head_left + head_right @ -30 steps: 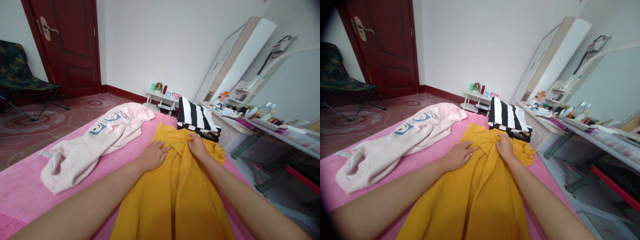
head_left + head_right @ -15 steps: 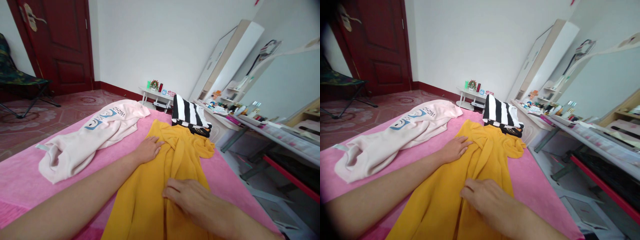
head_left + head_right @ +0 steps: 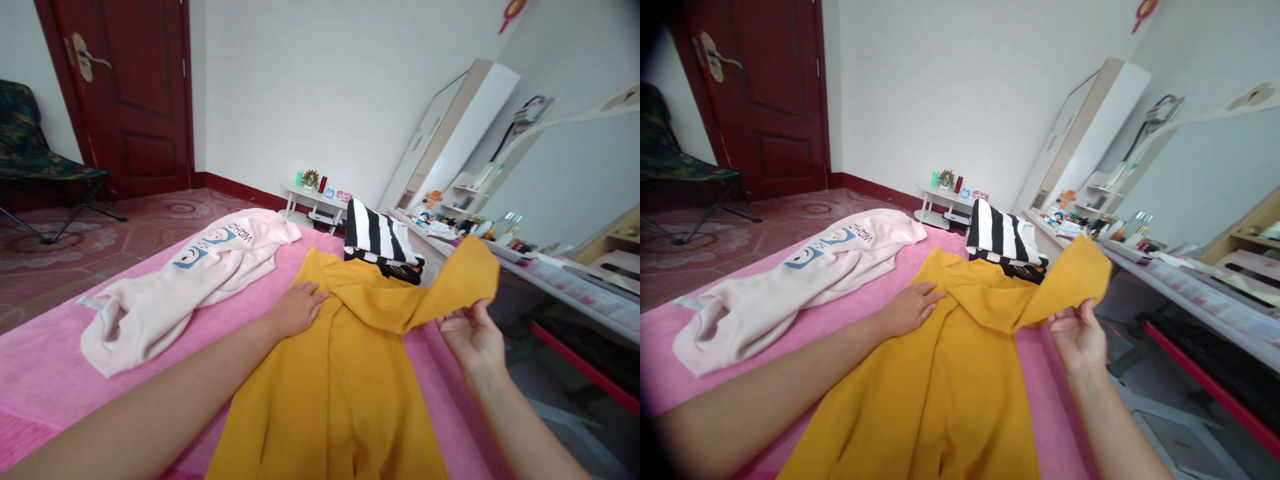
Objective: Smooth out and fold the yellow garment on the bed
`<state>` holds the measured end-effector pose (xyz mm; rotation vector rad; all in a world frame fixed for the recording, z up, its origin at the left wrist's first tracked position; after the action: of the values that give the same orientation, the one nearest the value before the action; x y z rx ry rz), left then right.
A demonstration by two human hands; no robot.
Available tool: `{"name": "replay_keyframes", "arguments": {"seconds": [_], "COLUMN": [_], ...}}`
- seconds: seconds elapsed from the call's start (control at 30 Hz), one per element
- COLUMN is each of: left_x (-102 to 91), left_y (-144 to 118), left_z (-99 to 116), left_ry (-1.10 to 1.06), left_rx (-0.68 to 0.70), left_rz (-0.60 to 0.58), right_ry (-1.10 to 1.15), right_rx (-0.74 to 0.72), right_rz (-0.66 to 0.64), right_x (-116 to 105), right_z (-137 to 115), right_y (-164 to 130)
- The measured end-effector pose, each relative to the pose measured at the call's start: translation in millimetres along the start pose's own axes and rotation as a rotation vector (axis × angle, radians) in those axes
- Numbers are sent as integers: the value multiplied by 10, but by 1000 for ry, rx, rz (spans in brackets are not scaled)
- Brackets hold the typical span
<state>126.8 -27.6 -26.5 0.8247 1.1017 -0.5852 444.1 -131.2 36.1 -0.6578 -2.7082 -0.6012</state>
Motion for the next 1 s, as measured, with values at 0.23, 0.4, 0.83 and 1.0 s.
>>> {"name": "replay_keyframes", "arguments": {"seconds": [0.23,0.4,0.83,1.0], "left_x": [-3,18,-532,-414], "left_y": [-3,1,-33,29], "left_z": [-7,-45,-430,-618], "left_ry": [18,-53,-1044,-1157], "left_rx": [4,-24,-88,-250], "left_rz": [13,13,473,313], "right_ry": [-383,-540,-702,-768], "right_rx": [34,-53,-27,52], "right_rz": [154,36,-858,-930], "right_x": [-605,-245,2073,1851], "right_z": [335,116,473,552], "right_y": [336,567,-151,-81]}}
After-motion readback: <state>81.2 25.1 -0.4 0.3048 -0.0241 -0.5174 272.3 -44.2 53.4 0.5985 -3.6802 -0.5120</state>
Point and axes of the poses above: each hand's wrist, its own y-axis towards the middle knuckle, its own x-axis out of the palm, z = x × y, the point moved 6 cm from there along y, towards the middle knuckle, and after that the axes turned 10 degrees about -z, right-handed, at the moved point
